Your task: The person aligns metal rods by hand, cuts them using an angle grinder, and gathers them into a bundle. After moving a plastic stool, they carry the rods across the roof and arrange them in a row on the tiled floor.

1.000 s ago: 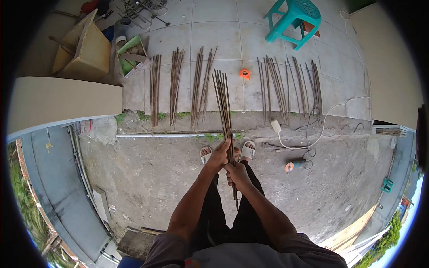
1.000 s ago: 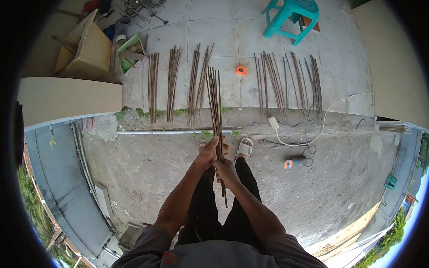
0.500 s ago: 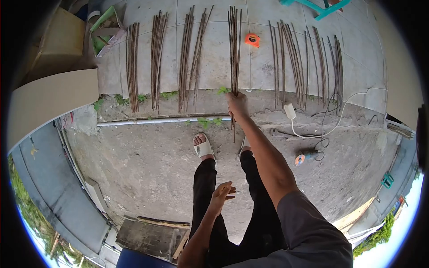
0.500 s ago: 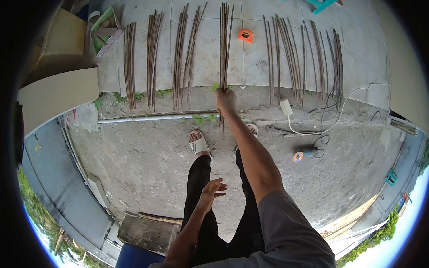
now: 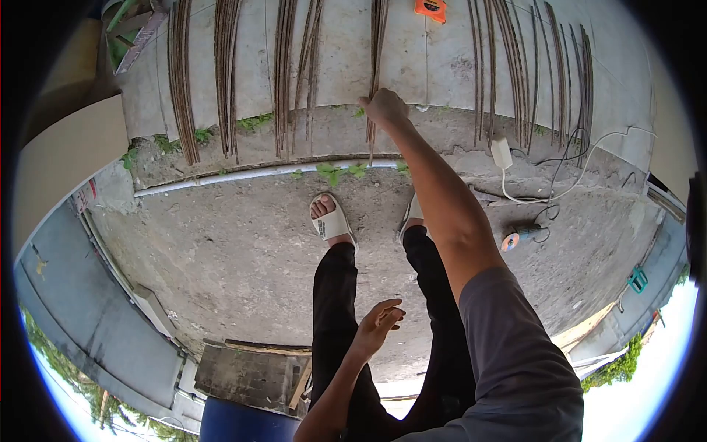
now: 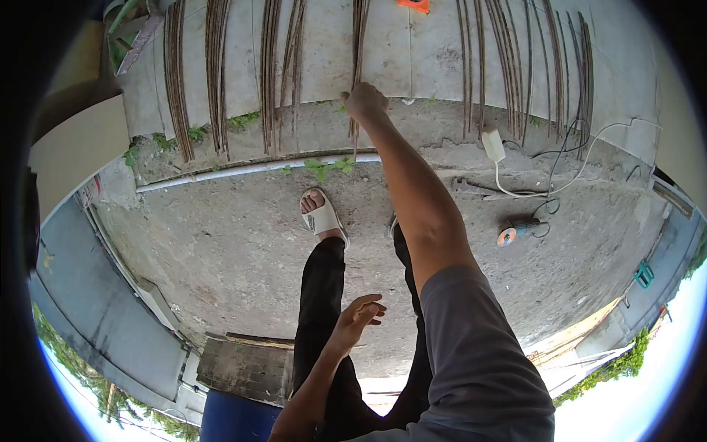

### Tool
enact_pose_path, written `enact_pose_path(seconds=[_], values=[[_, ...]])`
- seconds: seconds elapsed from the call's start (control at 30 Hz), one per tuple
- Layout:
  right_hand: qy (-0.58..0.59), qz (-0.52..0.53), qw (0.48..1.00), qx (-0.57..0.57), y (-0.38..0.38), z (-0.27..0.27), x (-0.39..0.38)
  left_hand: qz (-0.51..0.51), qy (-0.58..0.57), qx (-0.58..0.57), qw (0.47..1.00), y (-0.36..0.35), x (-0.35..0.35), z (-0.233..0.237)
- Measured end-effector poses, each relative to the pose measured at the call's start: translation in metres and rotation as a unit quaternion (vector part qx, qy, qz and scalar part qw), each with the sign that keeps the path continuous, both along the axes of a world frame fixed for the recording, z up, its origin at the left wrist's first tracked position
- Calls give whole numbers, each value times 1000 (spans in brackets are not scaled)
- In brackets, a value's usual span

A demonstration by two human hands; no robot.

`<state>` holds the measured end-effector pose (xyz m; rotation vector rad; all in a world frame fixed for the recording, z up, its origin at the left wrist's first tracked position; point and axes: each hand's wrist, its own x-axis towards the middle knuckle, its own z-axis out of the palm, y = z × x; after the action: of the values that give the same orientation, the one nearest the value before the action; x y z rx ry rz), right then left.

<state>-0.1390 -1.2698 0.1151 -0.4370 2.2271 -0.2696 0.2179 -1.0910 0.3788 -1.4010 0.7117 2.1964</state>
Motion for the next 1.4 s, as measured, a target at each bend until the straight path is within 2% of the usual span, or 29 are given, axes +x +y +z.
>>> enact_pose_path(seconds=[0.07, 0.13, 0.17, 0.23, 0.27, 0.33, 0.37, 0.4, 0.43, 0.47, 0.63, 0.73, 0.8, 0.9, 1.03, 1.1, 1.17, 1.2, 1.23, 1.33, 1.4], values=[[-37, 24, 998, 37, 4, 59, -18, 11, -2, -13, 1000, -4, -1, 4], [-12, 28, 999, 31, 38, 78, -18, 17, 1, -33, 999, -7, -1, 6], [-35, 33, 998, 32, 63, 83, -17, 18, 4, -41, 999, -10, 0, 9], [-55, 50, 996, 53, 121, 107, -4, 5, 6, -62, 998, -16, 7, 15], [-28, 27, 999, 11, 161, 111, 9, -11, 14, -78, 997, -24, 9, 23], [-41, 37, 998, 39, 226, 156, 25, -45, 29, -111, 992, -43, 16, 42], [-92, 17, 993, 68, 260, 180, 32, -51, 38, -121, 991, -54, 20, 49], [-42, 33, 994, 92, 308, 181, 52, -58, 44, -132, 989, -67, 28, 59], [-36, 17, 992, 118, 338, 211, 65, -64, 49, -146, 986, -82, 35, 71], [-96, 18, 980, 176, 364, 247, 73, -71, 43, -159, 984, -99, 35, 91], [-118, -28, 968, 221, 501, 360, 185, -152, 20, -265, 952, -185, 78, 129], [-172, -129, 947, 239, 526, 424, 254, -202, 4, -318, 926, -230, 89, 149], [-209, -214, 924, 238, 536, 446, 305, -242, -1, -339, 909, -256, 109, 154], [-165, -150, 962, 156, 568, 422, 381, -283, 3, -352, 892, -272, 119, 156], [-33, -188, 975, 115, 536, 427, 406, -276, 17, -320, 906, -278, 128, 168], [-6, -297, 951, 81, 476, 481, 381, -250, 25, -288, 924, -262, 116, 189], [81, -277, 957, -38, 430, 507, 359, -204, 74, -228, 949, -238, 98, 217], [187, -231, 950, -92, 401, 529, 349, -183, 96, -194, 959, -221, 88, 227], [224, -196, 944, -139, 372, 562, 333, -167, 139, -146, 965, -202, 76, 237], [353, -112, 873, -317, 308, 658, 334, -168, 240, 9, 956, -128, 47, 270], [394, -44, 842, -366, 304, 673, 355, -138, 294, -30, 945, -34, 28, 357]])
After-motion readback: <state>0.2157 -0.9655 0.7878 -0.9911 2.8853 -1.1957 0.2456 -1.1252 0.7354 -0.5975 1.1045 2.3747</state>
